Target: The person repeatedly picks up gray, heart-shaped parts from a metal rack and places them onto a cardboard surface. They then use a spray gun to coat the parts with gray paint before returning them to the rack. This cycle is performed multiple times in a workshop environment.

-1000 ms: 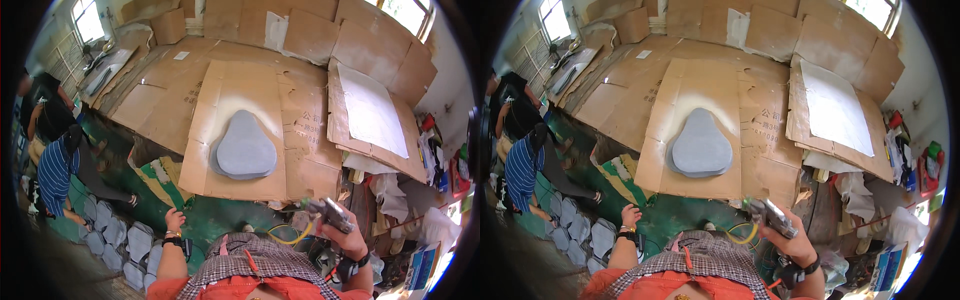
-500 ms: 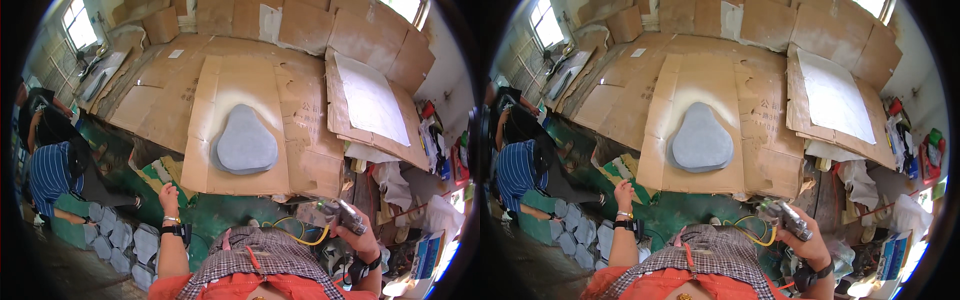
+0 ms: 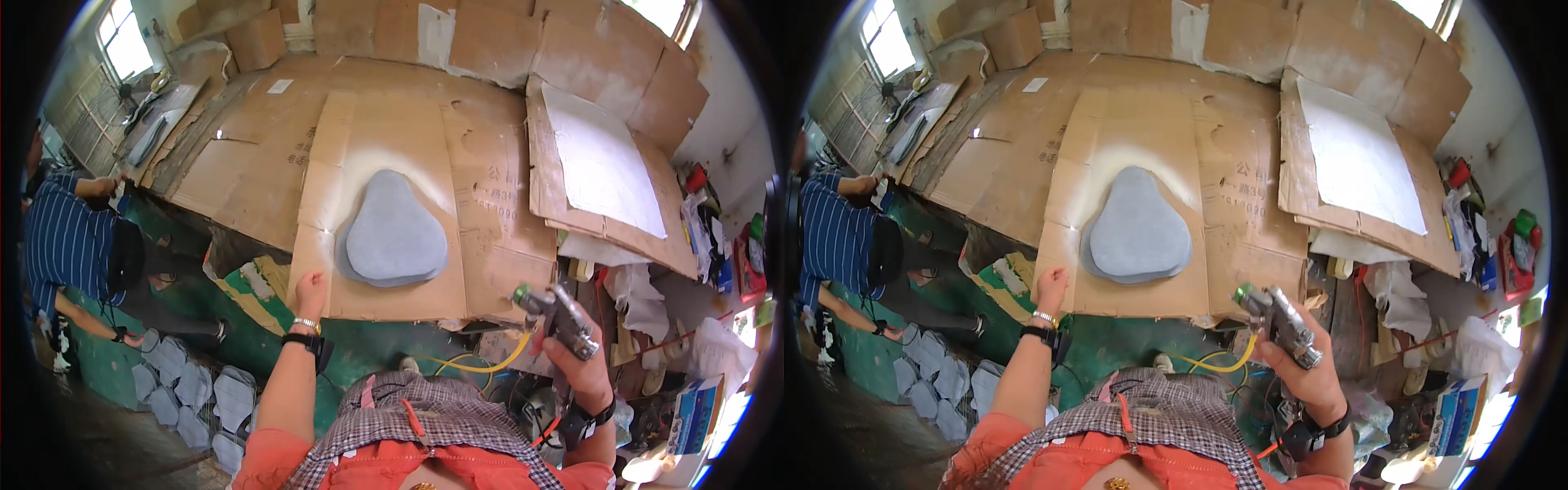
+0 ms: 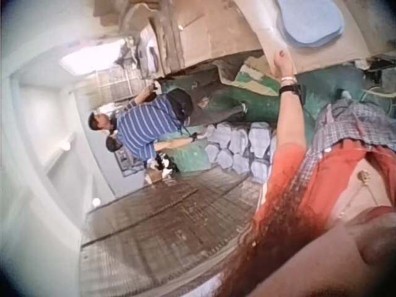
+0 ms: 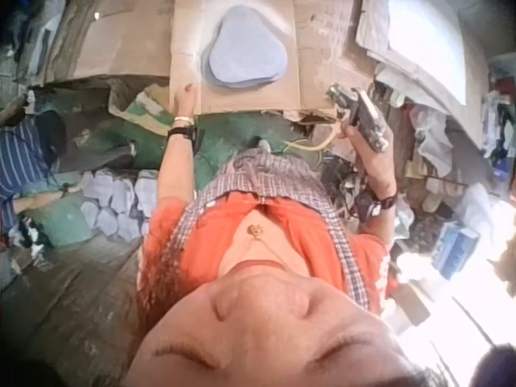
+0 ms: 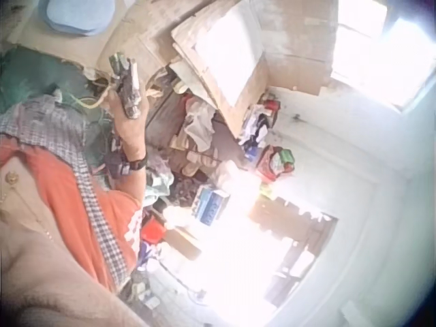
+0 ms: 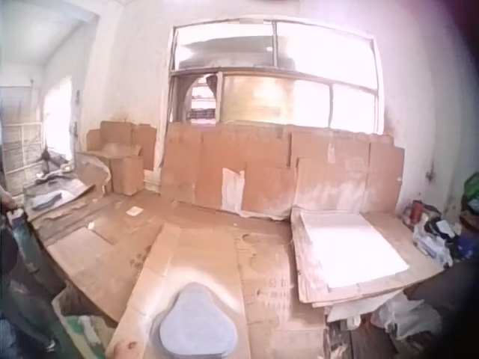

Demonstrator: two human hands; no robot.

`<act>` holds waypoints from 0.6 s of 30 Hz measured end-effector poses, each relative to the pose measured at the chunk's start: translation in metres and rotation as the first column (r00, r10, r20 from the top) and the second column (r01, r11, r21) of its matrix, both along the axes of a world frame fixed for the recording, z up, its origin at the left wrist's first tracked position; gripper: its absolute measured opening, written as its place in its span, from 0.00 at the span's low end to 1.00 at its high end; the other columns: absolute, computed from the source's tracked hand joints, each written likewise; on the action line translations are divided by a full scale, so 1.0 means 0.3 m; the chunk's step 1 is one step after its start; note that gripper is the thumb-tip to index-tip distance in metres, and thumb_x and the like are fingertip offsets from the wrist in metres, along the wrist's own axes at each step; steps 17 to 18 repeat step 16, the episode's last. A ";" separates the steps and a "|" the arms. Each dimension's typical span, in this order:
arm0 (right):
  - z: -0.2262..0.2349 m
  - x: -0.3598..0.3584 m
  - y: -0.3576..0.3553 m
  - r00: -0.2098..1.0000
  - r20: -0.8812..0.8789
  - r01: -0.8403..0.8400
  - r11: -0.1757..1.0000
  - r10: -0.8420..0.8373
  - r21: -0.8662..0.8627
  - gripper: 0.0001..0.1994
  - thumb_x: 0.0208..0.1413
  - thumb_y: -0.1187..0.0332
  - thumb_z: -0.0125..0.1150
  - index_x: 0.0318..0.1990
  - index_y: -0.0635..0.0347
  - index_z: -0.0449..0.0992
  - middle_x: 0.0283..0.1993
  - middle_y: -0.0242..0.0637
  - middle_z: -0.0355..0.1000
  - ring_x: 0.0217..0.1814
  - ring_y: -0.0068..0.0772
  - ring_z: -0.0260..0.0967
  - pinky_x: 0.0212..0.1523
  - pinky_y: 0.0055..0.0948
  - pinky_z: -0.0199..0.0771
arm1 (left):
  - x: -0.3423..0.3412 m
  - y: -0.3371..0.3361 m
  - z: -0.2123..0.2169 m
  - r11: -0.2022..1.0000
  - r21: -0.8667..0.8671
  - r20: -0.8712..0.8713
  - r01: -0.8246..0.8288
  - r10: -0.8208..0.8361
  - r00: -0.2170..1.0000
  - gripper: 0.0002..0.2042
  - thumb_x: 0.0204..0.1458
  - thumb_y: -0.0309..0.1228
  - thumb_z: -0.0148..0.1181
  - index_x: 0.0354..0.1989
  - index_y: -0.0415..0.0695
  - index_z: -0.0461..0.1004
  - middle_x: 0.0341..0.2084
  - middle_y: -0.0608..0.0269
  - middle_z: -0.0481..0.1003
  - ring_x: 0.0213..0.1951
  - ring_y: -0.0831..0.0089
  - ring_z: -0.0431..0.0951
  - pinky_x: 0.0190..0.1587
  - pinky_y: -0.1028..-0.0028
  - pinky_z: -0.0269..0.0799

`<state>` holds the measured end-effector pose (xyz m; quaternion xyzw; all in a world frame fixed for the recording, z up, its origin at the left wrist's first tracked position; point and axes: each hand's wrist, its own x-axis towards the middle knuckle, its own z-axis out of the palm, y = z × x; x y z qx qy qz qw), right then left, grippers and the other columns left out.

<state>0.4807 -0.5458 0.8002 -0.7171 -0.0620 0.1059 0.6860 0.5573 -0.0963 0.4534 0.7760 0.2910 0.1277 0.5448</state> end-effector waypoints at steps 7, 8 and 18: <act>0.013 -0.006 -0.070 0.987 -0.141 -0.102 0.983 0.080 -0.153 0.26 0.49 0.76 0.62 0.57 0.66 0.64 0.39 0.32 0.71 0.42 0.19 0.66 0.45 0.21 0.67 | 0.159 -0.135 0.072 0.951 0.285 -0.093 0.117 -0.094 0.991 0.12 0.45 0.24 0.52 0.39 0.41 0.77 0.30 0.53 0.78 0.34 0.62 0.78 0.40 0.68 0.72; 0.013 -0.023 -0.086 0.976 -0.181 -0.141 0.984 0.119 -0.112 0.24 0.49 0.76 0.61 0.55 0.66 0.66 0.40 0.31 0.70 0.43 0.16 0.64 0.45 0.19 0.65 | 0.167 -0.150 0.074 0.946 0.300 -0.081 0.119 -0.099 0.992 0.13 0.45 0.24 0.52 0.39 0.41 0.77 0.31 0.53 0.78 0.35 0.60 0.78 0.41 0.66 0.72; -0.014 0.078 -0.048 0.997 0.010 -0.078 0.997 0.078 -0.019 0.30 0.50 0.75 0.62 0.62 0.64 0.58 0.45 0.34 0.70 0.40 0.22 0.67 0.43 0.24 0.69 | 0.239 -0.210 0.058 0.884 0.394 -0.336 0.251 -0.116 0.935 0.18 0.44 0.26 0.55 0.48 0.44 0.72 0.40 0.51 0.76 0.44 0.58 0.75 0.47 0.62 0.69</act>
